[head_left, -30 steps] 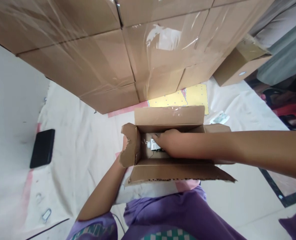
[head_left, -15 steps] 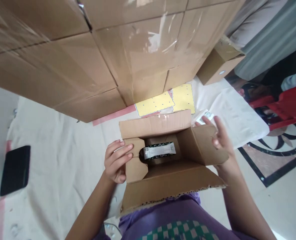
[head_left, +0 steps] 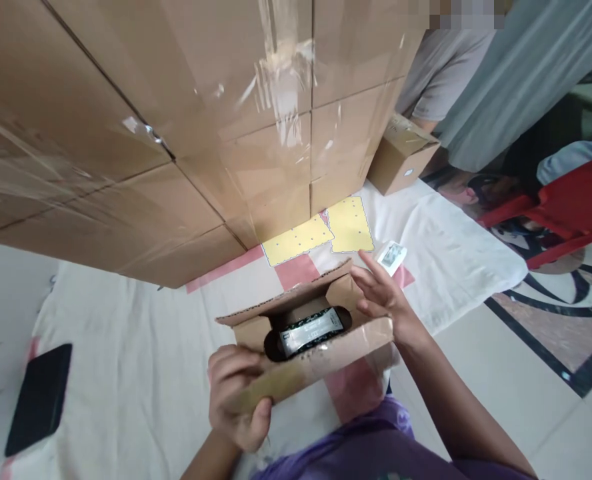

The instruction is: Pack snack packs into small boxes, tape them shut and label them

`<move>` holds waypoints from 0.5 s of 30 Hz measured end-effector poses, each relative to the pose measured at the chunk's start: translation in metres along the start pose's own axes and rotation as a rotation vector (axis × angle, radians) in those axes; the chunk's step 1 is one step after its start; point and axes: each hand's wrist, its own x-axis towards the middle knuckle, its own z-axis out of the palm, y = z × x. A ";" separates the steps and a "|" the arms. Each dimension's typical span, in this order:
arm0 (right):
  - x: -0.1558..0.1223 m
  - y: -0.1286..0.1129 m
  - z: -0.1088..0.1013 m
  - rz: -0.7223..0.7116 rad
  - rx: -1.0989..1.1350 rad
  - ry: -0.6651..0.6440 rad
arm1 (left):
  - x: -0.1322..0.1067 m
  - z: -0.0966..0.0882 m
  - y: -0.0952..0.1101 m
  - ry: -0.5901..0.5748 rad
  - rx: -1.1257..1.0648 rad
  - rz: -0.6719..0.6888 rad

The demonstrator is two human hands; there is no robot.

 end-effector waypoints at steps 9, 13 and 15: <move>0.008 -0.007 -0.020 -0.255 -0.136 -0.206 | -0.010 0.001 0.006 0.026 0.153 0.069; 0.012 -0.016 -0.013 -0.313 -0.214 -0.197 | 0.013 -0.011 0.014 -0.224 0.407 0.483; 0.010 -0.016 -0.009 -0.302 -0.218 -0.174 | 0.023 -0.012 0.018 -0.300 0.486 0.505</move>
